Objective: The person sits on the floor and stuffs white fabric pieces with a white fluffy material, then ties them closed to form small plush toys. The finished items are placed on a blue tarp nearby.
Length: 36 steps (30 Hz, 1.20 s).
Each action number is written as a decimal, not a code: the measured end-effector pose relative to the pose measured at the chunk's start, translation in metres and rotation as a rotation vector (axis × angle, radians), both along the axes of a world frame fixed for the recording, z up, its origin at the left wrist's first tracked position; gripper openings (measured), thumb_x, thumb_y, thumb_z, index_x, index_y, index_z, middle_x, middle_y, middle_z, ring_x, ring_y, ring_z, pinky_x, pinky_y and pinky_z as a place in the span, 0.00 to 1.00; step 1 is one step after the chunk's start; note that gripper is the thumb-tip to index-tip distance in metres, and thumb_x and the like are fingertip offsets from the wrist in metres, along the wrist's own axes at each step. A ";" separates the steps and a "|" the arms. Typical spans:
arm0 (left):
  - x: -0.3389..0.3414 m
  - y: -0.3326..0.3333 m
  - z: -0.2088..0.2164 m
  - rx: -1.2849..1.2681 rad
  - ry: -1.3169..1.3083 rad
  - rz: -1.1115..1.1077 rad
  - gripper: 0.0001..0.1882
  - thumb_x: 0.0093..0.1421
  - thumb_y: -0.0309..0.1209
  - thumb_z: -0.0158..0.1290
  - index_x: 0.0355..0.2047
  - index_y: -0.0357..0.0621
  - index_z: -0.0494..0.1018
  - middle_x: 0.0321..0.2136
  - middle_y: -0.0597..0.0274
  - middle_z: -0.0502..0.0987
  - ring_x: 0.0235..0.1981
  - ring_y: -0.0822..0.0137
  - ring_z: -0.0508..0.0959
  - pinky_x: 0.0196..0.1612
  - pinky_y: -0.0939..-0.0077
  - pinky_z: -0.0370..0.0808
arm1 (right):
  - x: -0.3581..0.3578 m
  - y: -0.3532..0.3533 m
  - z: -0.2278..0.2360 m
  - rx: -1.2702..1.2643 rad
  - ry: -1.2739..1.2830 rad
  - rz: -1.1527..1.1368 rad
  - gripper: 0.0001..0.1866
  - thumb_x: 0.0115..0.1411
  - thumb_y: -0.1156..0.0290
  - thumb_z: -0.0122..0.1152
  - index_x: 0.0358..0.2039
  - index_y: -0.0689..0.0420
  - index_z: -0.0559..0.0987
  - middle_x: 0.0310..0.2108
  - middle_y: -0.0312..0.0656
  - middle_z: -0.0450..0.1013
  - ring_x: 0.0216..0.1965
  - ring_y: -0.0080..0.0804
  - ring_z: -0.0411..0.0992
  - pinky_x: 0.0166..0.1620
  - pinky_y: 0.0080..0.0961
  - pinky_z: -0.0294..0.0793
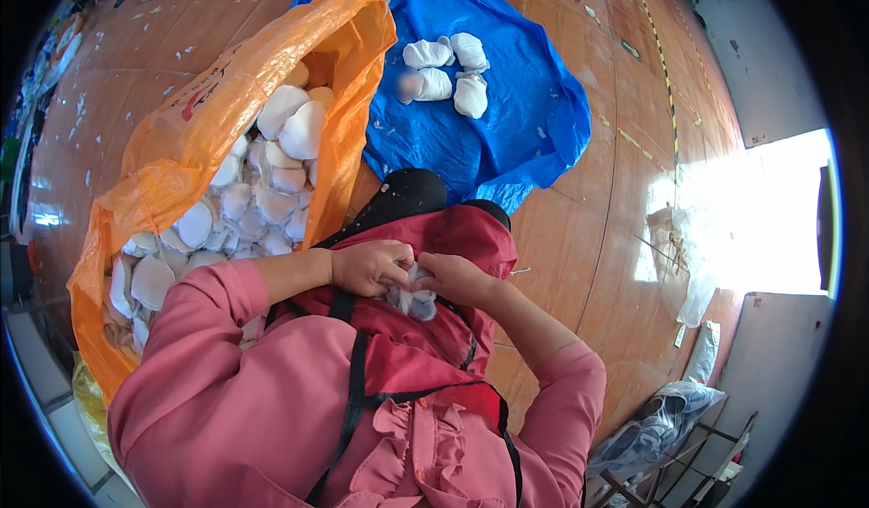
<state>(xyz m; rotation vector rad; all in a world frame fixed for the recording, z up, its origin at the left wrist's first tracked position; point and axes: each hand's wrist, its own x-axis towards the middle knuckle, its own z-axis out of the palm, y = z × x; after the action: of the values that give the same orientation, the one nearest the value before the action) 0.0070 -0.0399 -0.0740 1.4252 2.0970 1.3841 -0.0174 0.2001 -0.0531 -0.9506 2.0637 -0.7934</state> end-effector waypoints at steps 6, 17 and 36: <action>0.001 0.000 0.003 0.027 -0.064 0.009 0.21 0.39 0.21 0.62 0.37 0.51 0.82 0.35 0.60 0.69 0.39 0.59 0.72 0.42 0.68 0.71 | -0.002 0.007 -0.009 -0.044 0.073 0.123 0.15 0.66 0.56 0.50 0.34 0.56 0.72 0.32 0.50 0.74 0.36 0.51 0.74 0.39 0.44 0.72; 0.002 -0.001 0.007 0.138 -0.059 0.067 0.15 0.41 0.20 0.61 0.31 0.52 0.82 0.28 0.62 0.68 0.32 0.60 0.72 0.34 0.66 0.70 | 0.035 0.029 -0.001 -0.284 -0.214 -0.379 0.15 0.69 0.61 0.52 0.30 0.59 0.71 0.23 0.40 0.68 0.27 0.32 0.69 0.31 0.31 0.69; 0.020 0.001 0.061 0.025 -0.136 0.413 0.12 0.49 0.23 0.60 0.36 0.44 0.77 0.34 0.58 0.70 0.36 0.62 0.74 0.42 0.69 0.73 | 0.054 -0.016 -0.019 -0.457 0.169 -0.660 0.09 0.62 0.68 0.60 0.40 0.60 0.76 0.37 0.48 0.73 0.37 0.47 0.73 0.41 0.34 0.74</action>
<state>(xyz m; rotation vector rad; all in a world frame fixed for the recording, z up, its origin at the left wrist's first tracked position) 0.0266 -0.0391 -0.0129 0.9033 2.3765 1.6025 0.0369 0.1839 -0.0726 -0.5567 2.4283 -1.6262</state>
